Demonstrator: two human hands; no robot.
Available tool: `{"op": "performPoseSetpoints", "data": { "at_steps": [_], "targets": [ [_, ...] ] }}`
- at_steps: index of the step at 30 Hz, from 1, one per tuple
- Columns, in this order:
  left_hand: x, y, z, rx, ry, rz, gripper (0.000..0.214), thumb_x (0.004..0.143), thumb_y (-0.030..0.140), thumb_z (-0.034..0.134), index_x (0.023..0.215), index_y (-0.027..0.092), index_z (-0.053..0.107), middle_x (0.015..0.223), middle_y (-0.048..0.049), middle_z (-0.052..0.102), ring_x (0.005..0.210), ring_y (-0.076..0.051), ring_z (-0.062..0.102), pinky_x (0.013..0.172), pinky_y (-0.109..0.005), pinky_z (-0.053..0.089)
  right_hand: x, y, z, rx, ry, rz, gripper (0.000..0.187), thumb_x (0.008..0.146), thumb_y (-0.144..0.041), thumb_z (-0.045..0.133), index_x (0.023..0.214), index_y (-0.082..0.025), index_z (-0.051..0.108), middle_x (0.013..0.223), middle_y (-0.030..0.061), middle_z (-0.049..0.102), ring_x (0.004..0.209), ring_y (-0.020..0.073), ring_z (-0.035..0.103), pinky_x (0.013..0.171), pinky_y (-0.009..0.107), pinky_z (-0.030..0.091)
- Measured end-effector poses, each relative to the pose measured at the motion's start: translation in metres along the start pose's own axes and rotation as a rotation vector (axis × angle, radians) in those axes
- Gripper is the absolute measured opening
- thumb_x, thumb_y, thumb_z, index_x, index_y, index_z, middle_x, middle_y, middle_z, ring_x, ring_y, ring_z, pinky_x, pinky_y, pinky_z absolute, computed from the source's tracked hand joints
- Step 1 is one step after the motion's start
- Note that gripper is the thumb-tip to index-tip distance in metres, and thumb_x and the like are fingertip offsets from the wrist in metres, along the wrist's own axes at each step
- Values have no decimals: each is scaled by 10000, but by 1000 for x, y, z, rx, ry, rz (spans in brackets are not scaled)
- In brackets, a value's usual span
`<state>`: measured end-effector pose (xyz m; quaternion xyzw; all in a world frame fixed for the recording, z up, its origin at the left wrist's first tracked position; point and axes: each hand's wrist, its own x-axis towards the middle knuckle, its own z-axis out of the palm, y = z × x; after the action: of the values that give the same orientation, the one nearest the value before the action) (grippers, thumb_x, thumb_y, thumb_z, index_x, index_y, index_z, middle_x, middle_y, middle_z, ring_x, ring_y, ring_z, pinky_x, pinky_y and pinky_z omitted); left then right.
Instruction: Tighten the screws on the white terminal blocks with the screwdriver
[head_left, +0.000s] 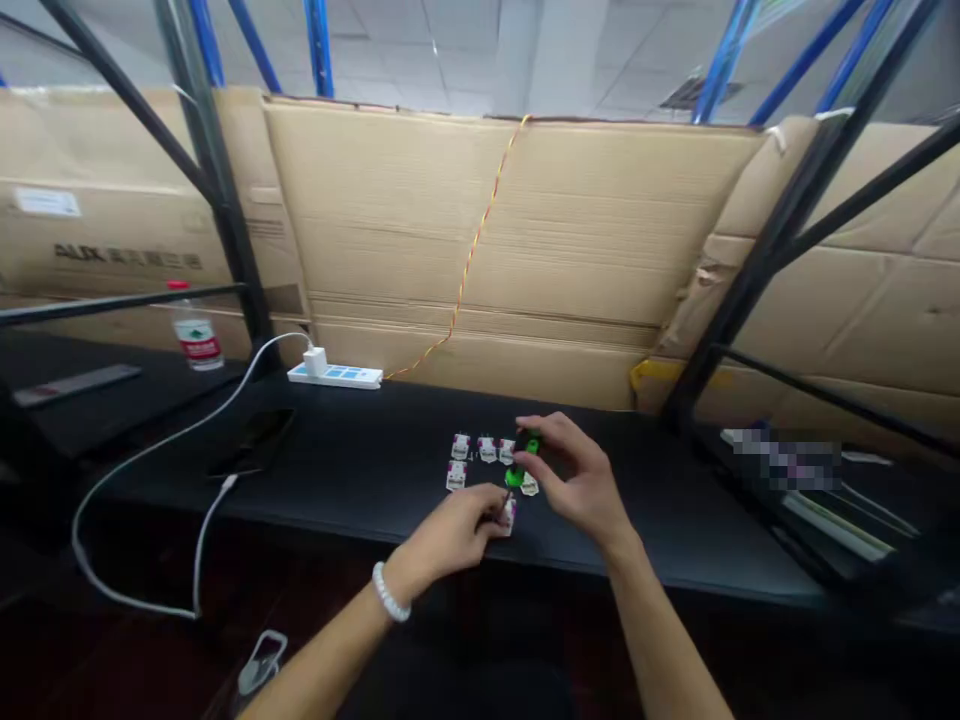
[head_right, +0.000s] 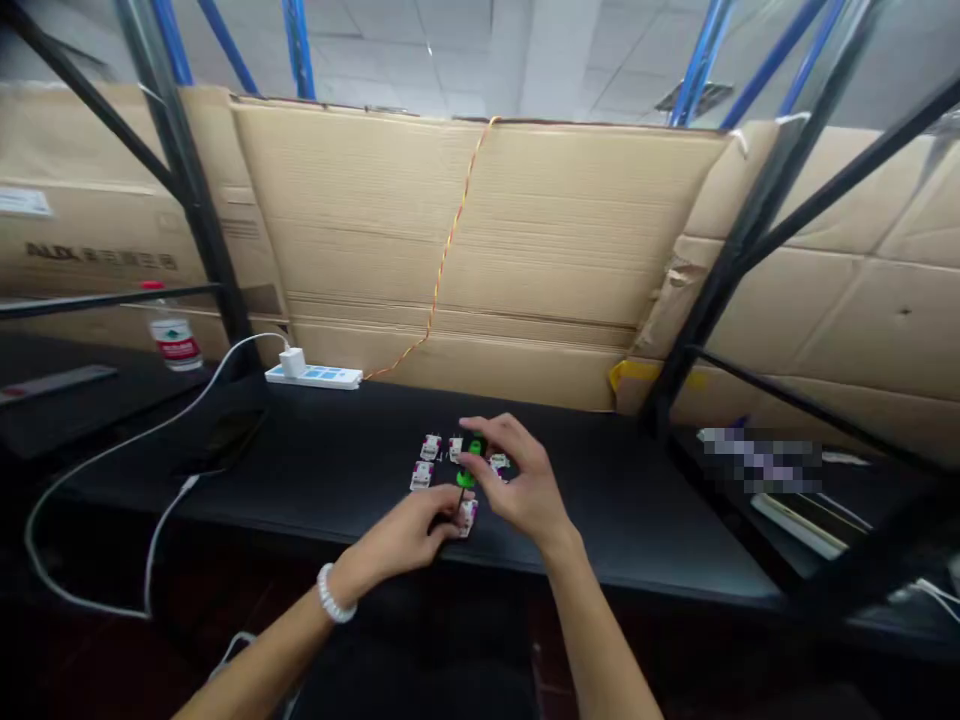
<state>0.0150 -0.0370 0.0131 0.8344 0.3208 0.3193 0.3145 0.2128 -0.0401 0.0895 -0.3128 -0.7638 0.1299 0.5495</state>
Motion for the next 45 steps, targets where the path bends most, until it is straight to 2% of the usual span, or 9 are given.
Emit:
{"op": "performPoseSetpoints", "data": {
  "at_steps": [5,12,15,20,23,27,32,40,45],
  "targets": [
    [-2,-1,5,7,55,17,204,853,-1,568,870,197,618,922,-23,682,852,-190,653,812,-274,499,0,-4,7,-140,72,-71,332,957,-278,763,1288,-279,733,988,35,666,735,153,631,711,315,592],
    [-1,0,5,-11,54,14,171,869,29,603,834,197,601,941,-29,683,880,-198,655,837,-279,494,-6,-3,1,38,-114,-19,488,1057,-226,558,1540,-297,542,1407,117,684,1226,263,704,1060,449,583],
    [0,0,9,1,85,-3,199,832,1,598,820,199,585,926,-20,680,871,-197,649,823,-279,486,-4,-5,-4,17,-117,-35,405,1033,-249,637,1432,-309,647,1230,82,733,1044,222,726,936,387,615],
    [0,-1,18,29,147,-37,253,772,-51,558,805,200,566,868,-12,674,841,-196,643,788,-275,465,1,-7,-1,-157,25,-87,363,911,-313,826,1263,-304,741,963,23,660,757,167,622,735,324,603],
    [-1,0,17,29,135,-31,231,800,-33,577,811,198,583,888,-22,686,860,-201,649,804,-275,472,0,-5,3,-159,25,-100,393,954,-293,763,1342,-303,697,1100,66,704,902,207,693,844,368,630],
    [-1,0,9,-8,80,-4,175,868,22,615,835,194,621,995,-43,709,955,-215,667,889,-282,488,-7,2,2,78,-104,-5,485,1060,-249,558,1543,-296,538,1422,128,677,1201,262,730,1037,441,613],
    [1,-1,2,-74,-3,-3,172,870,27,620,826,193,623,981,-30,693,924,-194,660,871,-260,494,-8,8,-1,102,-83,41,424,1058,-249,578,1479,-293,599,1300,103,730,1140,235,748,965,379,630],
    [-1,3,12,-28,122,-32,203,818,-5,611,781,195,603,927,-24,700,881,-196,652,827,-271,478,-1,-3,0,-157,66,-118,338,924,-298,817,1253,-294,739,1004,37,686,802,174,675,753,323,606],
    [-2,7,13,8,136,-52,220,783,-18,602,788,201,585,881,-18,682,852,-200,646,795,-277,471,-6,-4,3,-89,-18,-84,438,1025,-267,652,1460,-309,628,1303,111,702,1121,248,736,995,418,615]
  ]
}}
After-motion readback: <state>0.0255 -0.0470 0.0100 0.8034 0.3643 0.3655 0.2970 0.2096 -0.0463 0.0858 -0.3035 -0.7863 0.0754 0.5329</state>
